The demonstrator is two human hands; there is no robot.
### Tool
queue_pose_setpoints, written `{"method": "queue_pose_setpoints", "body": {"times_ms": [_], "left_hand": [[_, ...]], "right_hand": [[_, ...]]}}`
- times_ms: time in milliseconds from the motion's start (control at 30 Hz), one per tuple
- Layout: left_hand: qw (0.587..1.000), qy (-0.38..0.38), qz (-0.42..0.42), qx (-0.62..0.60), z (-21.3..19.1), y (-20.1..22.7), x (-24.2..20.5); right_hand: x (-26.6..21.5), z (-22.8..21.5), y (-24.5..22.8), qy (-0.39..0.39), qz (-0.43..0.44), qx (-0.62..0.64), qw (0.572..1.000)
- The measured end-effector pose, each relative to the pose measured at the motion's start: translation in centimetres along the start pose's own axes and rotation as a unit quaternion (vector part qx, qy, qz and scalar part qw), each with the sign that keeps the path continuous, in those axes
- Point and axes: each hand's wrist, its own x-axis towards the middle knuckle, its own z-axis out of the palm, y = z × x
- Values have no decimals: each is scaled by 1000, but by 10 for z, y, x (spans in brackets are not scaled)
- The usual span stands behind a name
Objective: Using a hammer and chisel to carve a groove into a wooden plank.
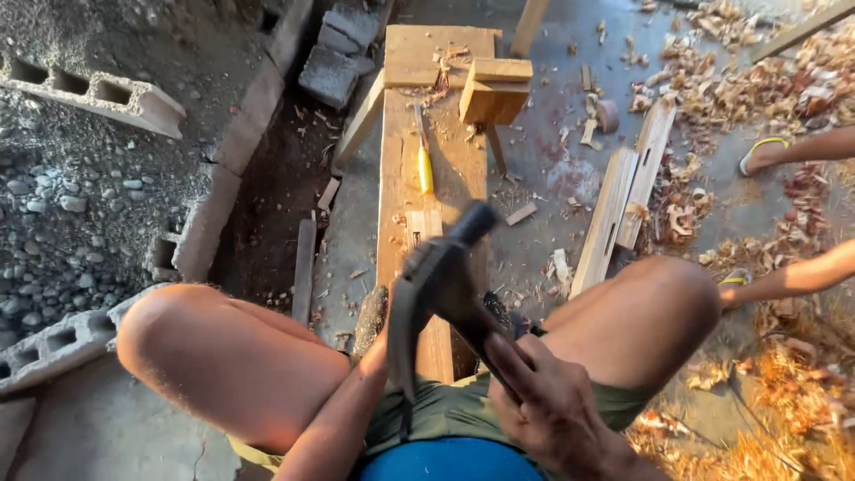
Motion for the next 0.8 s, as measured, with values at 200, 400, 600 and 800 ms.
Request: {"method": "queue_pose_setpoints", "body": {"times_ms": [200,400,600,800], "left_hand": [[968,12,50,247,-26,-56,7],[982,-34,117,145,-25,-41,-15],[959,45,-7,279,-31,-50,87],[965,85,-10,249,-23,-23,59]], "right_hand": [[-8,67,54,-147,104,-253,951],[-11,45,31,-115,196,35,973],[-14,31,33,-123,326,34,937],[-15,23,22,-91,327,63,939]]}}
